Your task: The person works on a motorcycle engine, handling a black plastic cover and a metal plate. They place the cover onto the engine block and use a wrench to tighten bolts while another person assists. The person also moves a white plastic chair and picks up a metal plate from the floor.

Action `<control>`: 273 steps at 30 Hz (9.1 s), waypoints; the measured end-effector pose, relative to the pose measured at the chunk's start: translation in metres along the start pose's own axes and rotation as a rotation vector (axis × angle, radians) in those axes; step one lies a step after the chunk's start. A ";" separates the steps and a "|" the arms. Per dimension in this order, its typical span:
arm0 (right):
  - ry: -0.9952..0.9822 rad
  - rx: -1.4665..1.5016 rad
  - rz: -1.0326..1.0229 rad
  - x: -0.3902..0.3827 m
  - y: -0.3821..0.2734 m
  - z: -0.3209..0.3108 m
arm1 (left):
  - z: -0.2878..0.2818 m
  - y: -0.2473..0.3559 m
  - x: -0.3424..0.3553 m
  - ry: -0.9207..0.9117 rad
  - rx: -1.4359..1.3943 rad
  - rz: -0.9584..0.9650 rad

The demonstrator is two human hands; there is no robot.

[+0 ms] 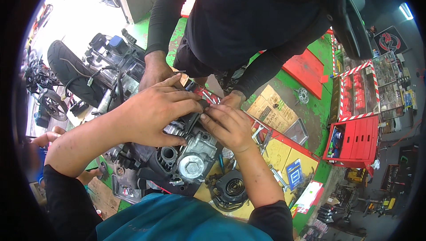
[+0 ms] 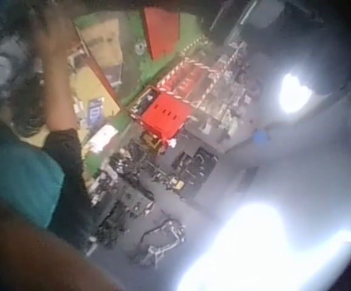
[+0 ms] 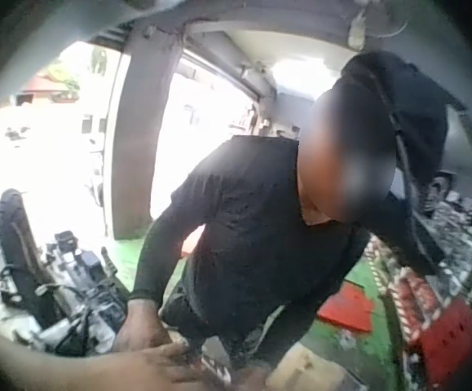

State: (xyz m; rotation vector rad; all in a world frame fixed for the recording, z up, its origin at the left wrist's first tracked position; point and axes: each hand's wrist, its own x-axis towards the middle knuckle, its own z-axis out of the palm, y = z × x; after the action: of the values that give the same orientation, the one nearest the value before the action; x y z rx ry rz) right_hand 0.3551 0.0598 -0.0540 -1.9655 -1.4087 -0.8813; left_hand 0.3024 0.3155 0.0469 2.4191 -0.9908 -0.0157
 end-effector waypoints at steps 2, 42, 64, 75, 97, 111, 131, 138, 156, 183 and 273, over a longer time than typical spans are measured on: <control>0.000 0.003 -0.006 0.002 -0.001 -0.002 | 0.003 -0.003 0.000 0.007 0.033 0.027; 0.036 0.663 0.556 -0.011 -0.002 0.013 | 0.000 0.015 0.015 -0.063 0.218 -0.044; 0.010 0.933 0.830 -0.010 -0.003 0.013 | 0.008 0.014 0.008 -0.092 0.360 0.021; 0.123 1.059 0.793 -0.012 -0.008 0.019 | 0.006 0.014 0.007 -0.062 0.341 0.051; 0.125 1.103 0.943 -0.011 -0.012 0.017 | 0.025 -0.002 -0.006 0.318 0.381 0.415; 0.112 1.063 0.940 -0.020 -0.017 0.022 | 0.021 0.006 -0.014 0.241 0.360 0.326; -0.168 0.762 1.187 -0.016 -0.048 -0.012 | 0.012 0.066 -0.123 0.570 -0.081 -0.163; -0.176 0.824 1.072 -0.016 -0.049 -0.010 | 0.063 0.091 -0.196 0.800 -0.181 -0.370; -0.176 1.012 1.077 -0.001 -0.044 -0.003 | 0.042 0.073 -0.156 0.681 -0.126 -0.223; -0.063 1.015 0.965 -0.004 -0.046 0.000 | 0.069 0.112 -0.035 0.469 0.159 -0.594; 0.191 1.199 1.022 -0.123 -0.045 0.043 | 0.058 0.102 -0.065 0.242 0.132 -0.669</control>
State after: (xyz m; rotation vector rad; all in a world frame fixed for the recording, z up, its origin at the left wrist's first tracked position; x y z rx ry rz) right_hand 0.2923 0.0334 -0.1735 -1.2418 -0.3984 0.2545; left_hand 0.1764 0.2705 0.0327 2.6795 -0.0534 0.1070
